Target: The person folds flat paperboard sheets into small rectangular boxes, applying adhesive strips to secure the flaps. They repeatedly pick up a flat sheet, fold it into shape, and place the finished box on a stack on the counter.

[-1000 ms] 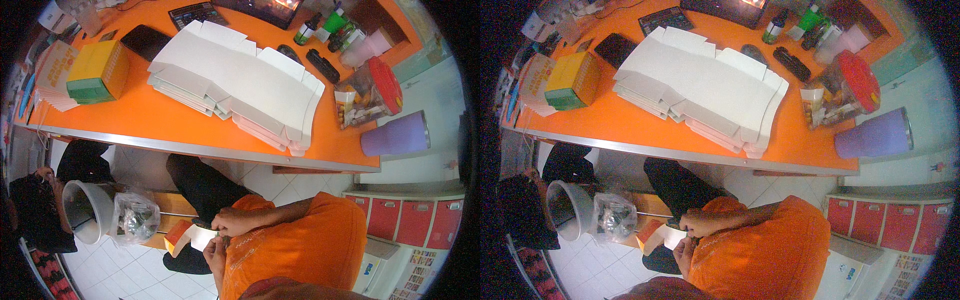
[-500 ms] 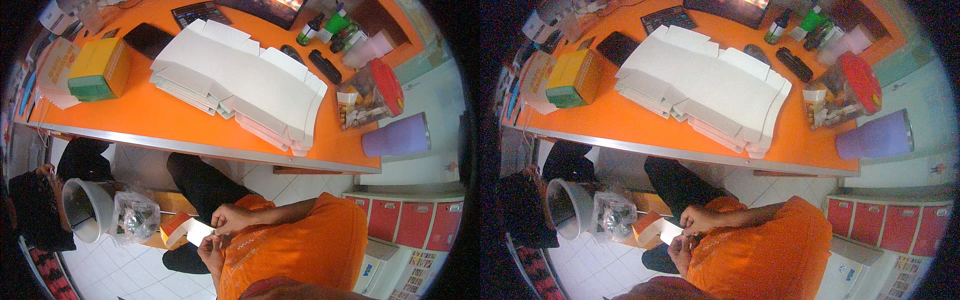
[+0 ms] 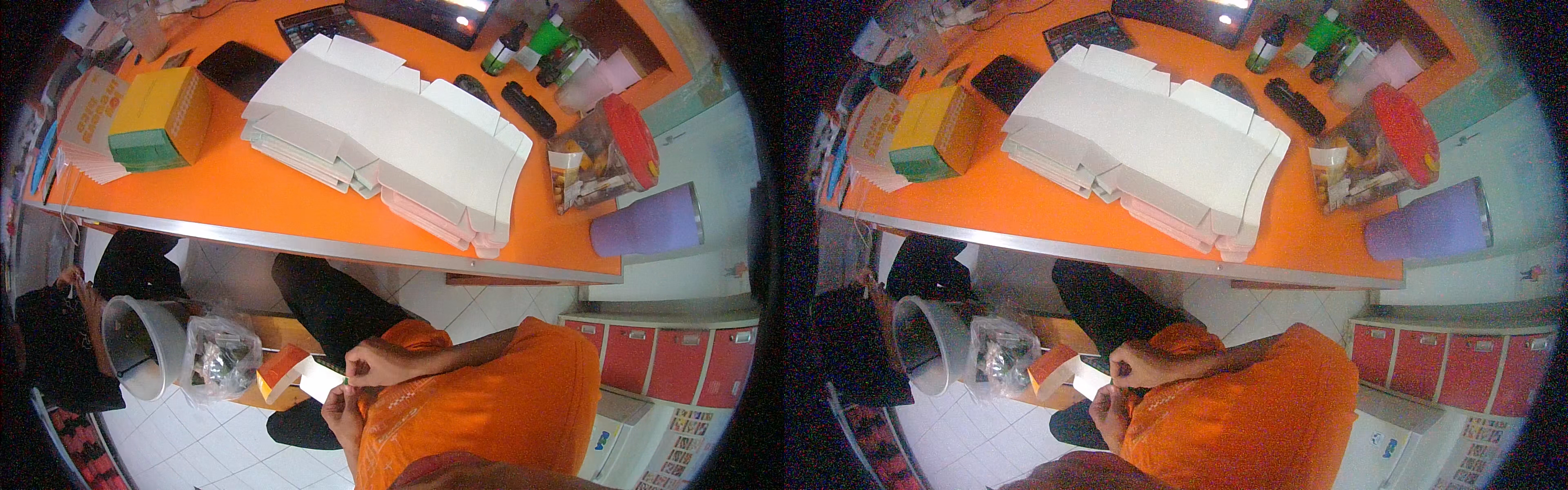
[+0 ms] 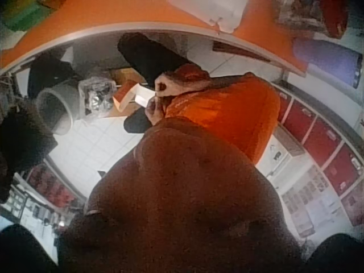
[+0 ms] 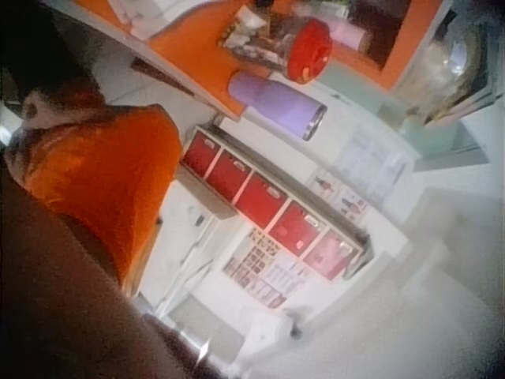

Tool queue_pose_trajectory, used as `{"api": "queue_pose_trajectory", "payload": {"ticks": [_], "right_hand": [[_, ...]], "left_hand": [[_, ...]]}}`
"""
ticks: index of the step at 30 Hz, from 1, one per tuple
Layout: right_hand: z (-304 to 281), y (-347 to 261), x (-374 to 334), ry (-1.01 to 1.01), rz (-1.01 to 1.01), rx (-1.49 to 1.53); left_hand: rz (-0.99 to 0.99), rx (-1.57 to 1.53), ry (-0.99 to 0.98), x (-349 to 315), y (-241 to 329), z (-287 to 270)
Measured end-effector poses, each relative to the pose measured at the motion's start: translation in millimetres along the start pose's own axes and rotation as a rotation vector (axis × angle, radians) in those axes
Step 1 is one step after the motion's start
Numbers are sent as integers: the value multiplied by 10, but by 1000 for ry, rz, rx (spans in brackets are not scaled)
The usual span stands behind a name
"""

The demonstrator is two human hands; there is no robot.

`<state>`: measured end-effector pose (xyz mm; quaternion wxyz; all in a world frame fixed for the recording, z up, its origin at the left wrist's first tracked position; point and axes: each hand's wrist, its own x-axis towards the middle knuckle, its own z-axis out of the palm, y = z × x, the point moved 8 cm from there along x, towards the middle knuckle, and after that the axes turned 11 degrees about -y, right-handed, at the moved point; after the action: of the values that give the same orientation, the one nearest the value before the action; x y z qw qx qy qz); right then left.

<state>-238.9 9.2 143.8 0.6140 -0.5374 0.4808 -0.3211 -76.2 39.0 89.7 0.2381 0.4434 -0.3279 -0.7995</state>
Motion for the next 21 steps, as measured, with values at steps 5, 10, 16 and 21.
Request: {"api": "queue_pose_trajectory", "payload": {"ticks": [5,10,16,21], "right_hand": [[-70,-17,34,24,21,43],[5,-107,14,18,45,-63],[-38,-137,17,35,52,-74],[-15,-186,6,21,56,-101]], "left_hand": [[-33,-121,-86,7,58,29],[-86,-222,-67,-6,67,118],[-108,-235,-114,-13,83,109],[-100,-177,-56,-35,145,146]]}}
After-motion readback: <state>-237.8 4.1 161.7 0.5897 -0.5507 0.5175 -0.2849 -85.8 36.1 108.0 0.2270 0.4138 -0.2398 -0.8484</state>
